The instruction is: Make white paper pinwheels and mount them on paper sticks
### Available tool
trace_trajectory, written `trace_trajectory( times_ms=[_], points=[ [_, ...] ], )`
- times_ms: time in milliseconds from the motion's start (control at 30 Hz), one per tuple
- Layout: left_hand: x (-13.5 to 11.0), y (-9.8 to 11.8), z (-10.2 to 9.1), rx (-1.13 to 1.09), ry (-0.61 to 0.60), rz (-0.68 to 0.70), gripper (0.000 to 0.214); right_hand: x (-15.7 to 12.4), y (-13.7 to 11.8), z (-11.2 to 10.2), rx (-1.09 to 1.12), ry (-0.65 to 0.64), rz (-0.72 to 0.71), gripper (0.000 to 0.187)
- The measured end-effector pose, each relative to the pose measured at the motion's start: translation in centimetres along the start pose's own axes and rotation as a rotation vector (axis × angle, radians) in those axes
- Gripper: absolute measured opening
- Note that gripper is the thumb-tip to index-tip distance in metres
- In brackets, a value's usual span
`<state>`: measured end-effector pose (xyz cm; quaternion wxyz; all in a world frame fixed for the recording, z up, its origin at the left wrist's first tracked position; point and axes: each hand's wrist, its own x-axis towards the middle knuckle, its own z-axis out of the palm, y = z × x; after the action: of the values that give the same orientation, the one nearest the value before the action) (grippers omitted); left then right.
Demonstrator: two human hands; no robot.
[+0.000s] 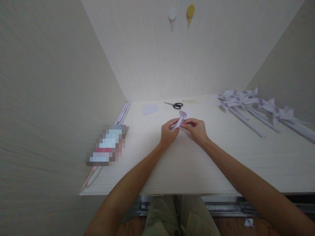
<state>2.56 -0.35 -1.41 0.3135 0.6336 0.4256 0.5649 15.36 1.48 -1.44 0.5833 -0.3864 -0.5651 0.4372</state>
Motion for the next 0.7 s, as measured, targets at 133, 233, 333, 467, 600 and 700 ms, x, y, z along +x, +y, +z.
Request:
trace_trajectory(
  times_ms=[133,233,333,467,600,700],
  points=[
    [0.0,0.1,0.05,-0.014,0.004,-0.017,0.037,-0.03,-0.16,0.03,-0.028,0.001,-0.013,0.013],
    [0.02,0.29,0.04,-0.007,0.016,-0.029,0.037,-0.04,-0.27,0.16,-0.058,0.02,-0.034,0.014],
    [0.0,0.47,0.0,0.0,0.038,-0.023,0.038,-0.08,-0.34,0.38,-0.083,0.076,-0.029,0.017],
    [-0.14,0.58,0.0,0.048,0.018,0.053,0.043,-0.19,-0.5,0.57,-0.135,0.121,0.033,0.019],
    [-0.32,0.49,0.12,0.111,-0.008,0.134,0.048,-0.39,-0.68,0.57,-0.282,0.087,0.009,0.015],
    [-0.4,0.36,0.2,0.13,-0.011,0.156,0.05,-0.49,-0.65,0.5,-0.385,0.062,-0.026,0.015]
  ],
)
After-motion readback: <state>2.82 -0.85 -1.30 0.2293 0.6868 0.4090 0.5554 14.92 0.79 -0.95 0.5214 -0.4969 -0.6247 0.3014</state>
